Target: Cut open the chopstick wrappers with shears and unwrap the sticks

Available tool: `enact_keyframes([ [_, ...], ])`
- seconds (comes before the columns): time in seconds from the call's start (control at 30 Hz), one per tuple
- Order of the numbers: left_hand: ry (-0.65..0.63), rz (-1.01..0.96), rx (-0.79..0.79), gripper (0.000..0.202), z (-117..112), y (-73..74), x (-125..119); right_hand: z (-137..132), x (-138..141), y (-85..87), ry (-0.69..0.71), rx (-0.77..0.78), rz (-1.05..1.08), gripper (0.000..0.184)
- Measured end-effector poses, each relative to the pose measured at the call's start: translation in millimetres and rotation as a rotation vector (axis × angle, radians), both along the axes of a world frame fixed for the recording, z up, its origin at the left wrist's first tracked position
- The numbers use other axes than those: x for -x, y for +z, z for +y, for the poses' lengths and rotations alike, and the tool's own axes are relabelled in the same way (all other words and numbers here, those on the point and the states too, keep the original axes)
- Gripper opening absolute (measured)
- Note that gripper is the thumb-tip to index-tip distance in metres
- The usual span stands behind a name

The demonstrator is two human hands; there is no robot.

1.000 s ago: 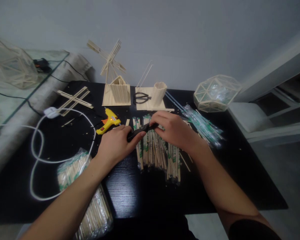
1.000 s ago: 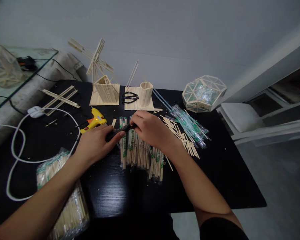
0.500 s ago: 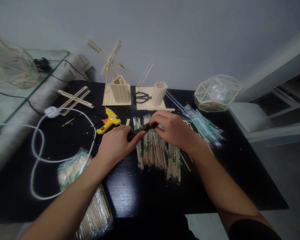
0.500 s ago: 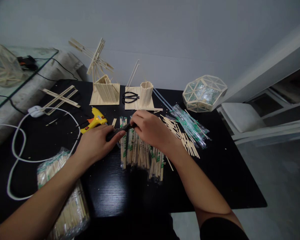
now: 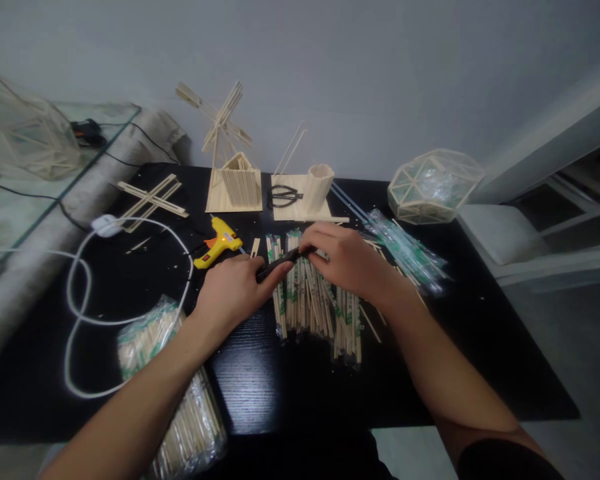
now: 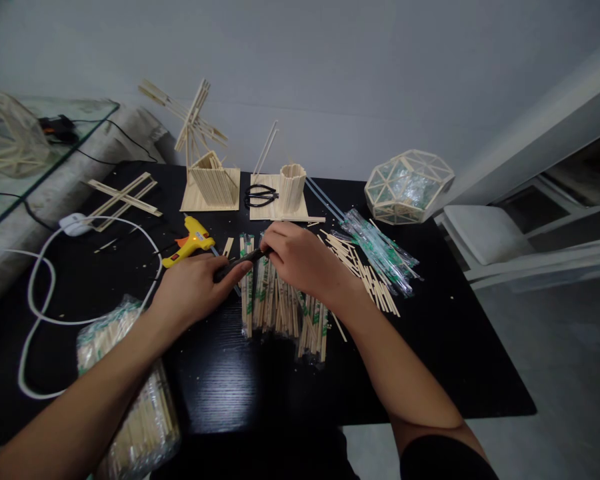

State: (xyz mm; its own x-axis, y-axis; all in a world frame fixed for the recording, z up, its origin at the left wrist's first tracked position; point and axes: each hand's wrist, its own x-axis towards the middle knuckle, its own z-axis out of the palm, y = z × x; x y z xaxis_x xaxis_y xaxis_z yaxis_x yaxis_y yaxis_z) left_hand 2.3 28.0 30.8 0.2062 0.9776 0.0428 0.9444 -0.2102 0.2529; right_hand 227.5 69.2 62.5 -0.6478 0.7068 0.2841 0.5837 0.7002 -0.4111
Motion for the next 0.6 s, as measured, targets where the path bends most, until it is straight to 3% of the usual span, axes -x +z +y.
enact_keyframes([
  [0.4, 0.018, 0.032, -0.014, 0.067, 0.2, -2.2, 0.3, 2.2, 0.0, -1.9, -0.016, 0.019, -0.039, 0.020],
  [0.6, 0.036, 0.071, 0.002, 0.034, -0.9, -2.4, 0.4, 2.1, -2.7, 2.0, -0.026, 0.032, -0.030, 0.020],
])
